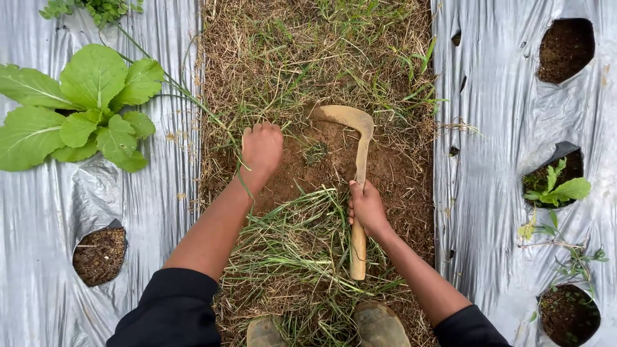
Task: The person uses a sickle to cut weeds and grass growing between rows of plants in a garden bed. They repeatedly swing the tool to sever the vegetation at the base and then pull the cut weeds away by hand.
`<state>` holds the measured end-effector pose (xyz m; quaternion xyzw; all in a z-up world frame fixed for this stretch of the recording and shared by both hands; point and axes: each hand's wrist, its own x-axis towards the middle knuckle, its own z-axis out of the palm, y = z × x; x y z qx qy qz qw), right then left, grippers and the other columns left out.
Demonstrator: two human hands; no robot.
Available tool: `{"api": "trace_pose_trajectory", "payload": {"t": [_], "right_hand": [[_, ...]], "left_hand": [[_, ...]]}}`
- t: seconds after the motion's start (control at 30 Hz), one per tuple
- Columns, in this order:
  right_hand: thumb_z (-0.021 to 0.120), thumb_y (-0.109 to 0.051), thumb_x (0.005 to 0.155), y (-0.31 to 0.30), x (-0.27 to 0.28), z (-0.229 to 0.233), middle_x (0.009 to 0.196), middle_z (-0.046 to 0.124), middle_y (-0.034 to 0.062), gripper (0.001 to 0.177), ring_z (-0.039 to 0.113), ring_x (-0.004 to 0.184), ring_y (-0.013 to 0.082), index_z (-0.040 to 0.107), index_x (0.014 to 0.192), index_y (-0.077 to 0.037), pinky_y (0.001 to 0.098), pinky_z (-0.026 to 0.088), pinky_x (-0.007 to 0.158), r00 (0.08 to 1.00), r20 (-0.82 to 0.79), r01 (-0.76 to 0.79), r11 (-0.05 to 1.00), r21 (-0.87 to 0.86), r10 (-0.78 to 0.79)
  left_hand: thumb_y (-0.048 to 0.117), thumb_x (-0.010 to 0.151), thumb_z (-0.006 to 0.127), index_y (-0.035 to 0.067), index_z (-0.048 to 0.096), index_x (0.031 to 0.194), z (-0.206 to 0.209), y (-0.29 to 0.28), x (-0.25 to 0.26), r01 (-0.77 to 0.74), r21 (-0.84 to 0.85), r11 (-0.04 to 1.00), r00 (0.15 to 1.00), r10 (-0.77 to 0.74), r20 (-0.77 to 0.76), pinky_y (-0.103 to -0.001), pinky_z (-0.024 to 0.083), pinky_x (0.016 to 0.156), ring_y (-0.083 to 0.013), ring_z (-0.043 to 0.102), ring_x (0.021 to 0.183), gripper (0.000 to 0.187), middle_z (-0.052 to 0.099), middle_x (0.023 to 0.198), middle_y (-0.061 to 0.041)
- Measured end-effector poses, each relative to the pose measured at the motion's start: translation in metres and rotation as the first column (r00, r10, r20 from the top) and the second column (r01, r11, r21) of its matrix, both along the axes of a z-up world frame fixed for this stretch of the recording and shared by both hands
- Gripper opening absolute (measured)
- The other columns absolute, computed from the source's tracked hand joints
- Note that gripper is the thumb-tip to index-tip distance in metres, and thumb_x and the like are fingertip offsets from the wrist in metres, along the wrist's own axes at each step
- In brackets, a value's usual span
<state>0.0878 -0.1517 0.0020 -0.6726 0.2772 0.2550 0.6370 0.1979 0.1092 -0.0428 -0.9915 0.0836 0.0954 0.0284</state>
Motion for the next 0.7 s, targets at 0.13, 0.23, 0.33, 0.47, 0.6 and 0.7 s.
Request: {"api": "trace_pose_trajectory", "payload": {"t": [0.13,0.23,0.33,0.47,0.6,0.7], "right_hand": [[0.044,-0.021,0.108,0.002,0.01,-0.008,0.06,0.045,0.0026,0.024,0.049,0.041,0.0121,0.05,0.11,0.001,0.027,0.047,0.027,1.0,-0.002,-0.016,1.0,-0.011,0.016],[0.047,-0.024,0.106,0.006,0.025,-0.015,0.059,0.044,0.003,0.023,0.048,0.04,0.0129,0.051,0.108,-0.001,0.0278,0.046,0.027,0.999,0.028,0.017,0.999,0.028,-0.018],[0.047,-0.025,0.107,0.0,0.02,-0.021,0.058,0.045,0.0027,0.025,0.049,0.04,0.0124,0.051,0.11,0.0,0.0272,0.046,0.026,1.0,0.03,-0.008,0.999,0.048,0.007],[0.046,-0.023,0.107,-0.006,0.001,-0.013,0.059,0.046,0.0024,0.028,0.05,0.04,0.0125,0.051,0.117,0.003,0.0282,0.047,0.027,0.998,-0.037,-0.058,0.998,0.017,0.058],[0.044,-0.023,0.107,0.006,0.013,-0.011,0.06,0.045,0.0021,0.03,0.049,0.042,0.0115,0.049,0.12,0.004,0.0261,0.046,0.028,0.999,0.005,-0.036,0.999,0.013,0.036],[0.046,-0.024,0.107,0.013,0.029,-0.024,0.059,0.045,0.0023,0.033,0.049,0.04,0.0122,0.048,0.123,0.005,0.0276,0.046,0.027,0.999,0.009,-0.031,0.997,0.076,0.03]], "left_hand": [[0.009,0.094,0.062,0.0,0.069,0.117,0.01,-0.005,-0.013,-0.092,-0.075,0.993,0.992,0.085,-0.093,-0.042,0.058,0.075,-0.0308,0.073,0.087,0.026,0.073,0.097,-0.018],[0.006,0.096,0.059,-0.002,0.071,0.114,0.019,-0.015,-0.023,-0.124,-0.095,0.988,0.989,0.115,-0.092,-0.043,0.06,0.071,-0.0292,0.075,0.08,0.023,0.074,0.086,-0.017],[0.009,0.097,0.058,-0.002,0.07,0.107,0.013,-0.016,-0.02,-0.146,-0.172,0.974,0.987,0.13,-0.098,-0.046,0.062,0.07,-0.0316,0.075,0.075,0.019,0.073,0.081,-0.019],[0.013,0.1,0.054,-0.002,0.07,0.105,0.012,-0.01,-0.017,-0.219,-0.28,0.935,0.971,0.18,-0.16,-0.05,0.062,0.069,-0.0336,0.076,0.075,0.022,0.073,0.08,-0.02],[0.012,0.101,0.047,-0.005,0.07,0.106,0.036,-0.014,-0.024,-0.239,-0.32,0.917,0.959,0.172,-0.224,-0.055,0.061,0.073,-0.0369,0.076,0.08,0.029,0.074,0.083,-0.023],[0.013,0.103,0.046,-0.003,0.07,0.104,0.041,-0.012,-0.023,-0.227,-0.327,0.917,0.956,0.146,-0.256,-0.055,0.062,0.074,-0.0364,0.076,0.079,0.029,0.074,0.082,-0.023]]}}
